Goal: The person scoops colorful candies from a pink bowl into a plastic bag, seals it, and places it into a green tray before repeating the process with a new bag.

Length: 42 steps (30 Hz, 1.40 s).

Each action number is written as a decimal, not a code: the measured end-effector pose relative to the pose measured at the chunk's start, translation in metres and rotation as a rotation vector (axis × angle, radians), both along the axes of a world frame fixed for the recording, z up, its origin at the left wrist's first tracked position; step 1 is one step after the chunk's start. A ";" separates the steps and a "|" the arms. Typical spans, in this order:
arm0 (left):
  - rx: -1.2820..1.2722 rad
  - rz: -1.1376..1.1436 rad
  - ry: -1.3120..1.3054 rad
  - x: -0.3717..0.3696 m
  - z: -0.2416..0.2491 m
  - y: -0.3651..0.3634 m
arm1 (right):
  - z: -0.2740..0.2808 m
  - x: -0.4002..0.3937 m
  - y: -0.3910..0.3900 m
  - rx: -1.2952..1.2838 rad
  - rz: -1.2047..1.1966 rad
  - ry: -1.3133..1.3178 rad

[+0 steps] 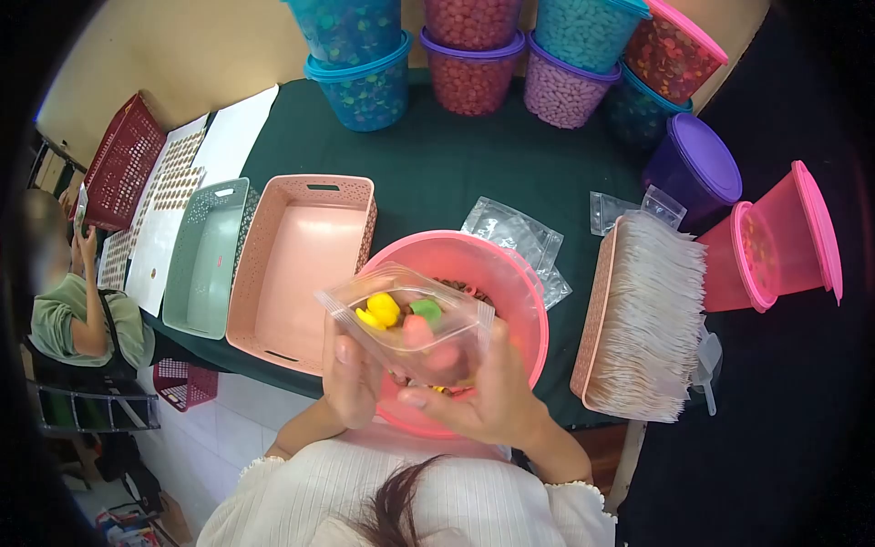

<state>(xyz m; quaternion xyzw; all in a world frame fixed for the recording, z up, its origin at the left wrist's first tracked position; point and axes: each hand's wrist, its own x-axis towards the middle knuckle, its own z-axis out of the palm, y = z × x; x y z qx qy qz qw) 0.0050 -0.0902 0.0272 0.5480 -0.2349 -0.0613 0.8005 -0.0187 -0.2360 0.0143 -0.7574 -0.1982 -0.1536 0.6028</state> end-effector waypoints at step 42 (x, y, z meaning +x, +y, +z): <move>0.050 -0.021 -0.435 0.012 -0.017 0.011 | -0.008 -0.014 0.021 0.287 -0.174 -0.165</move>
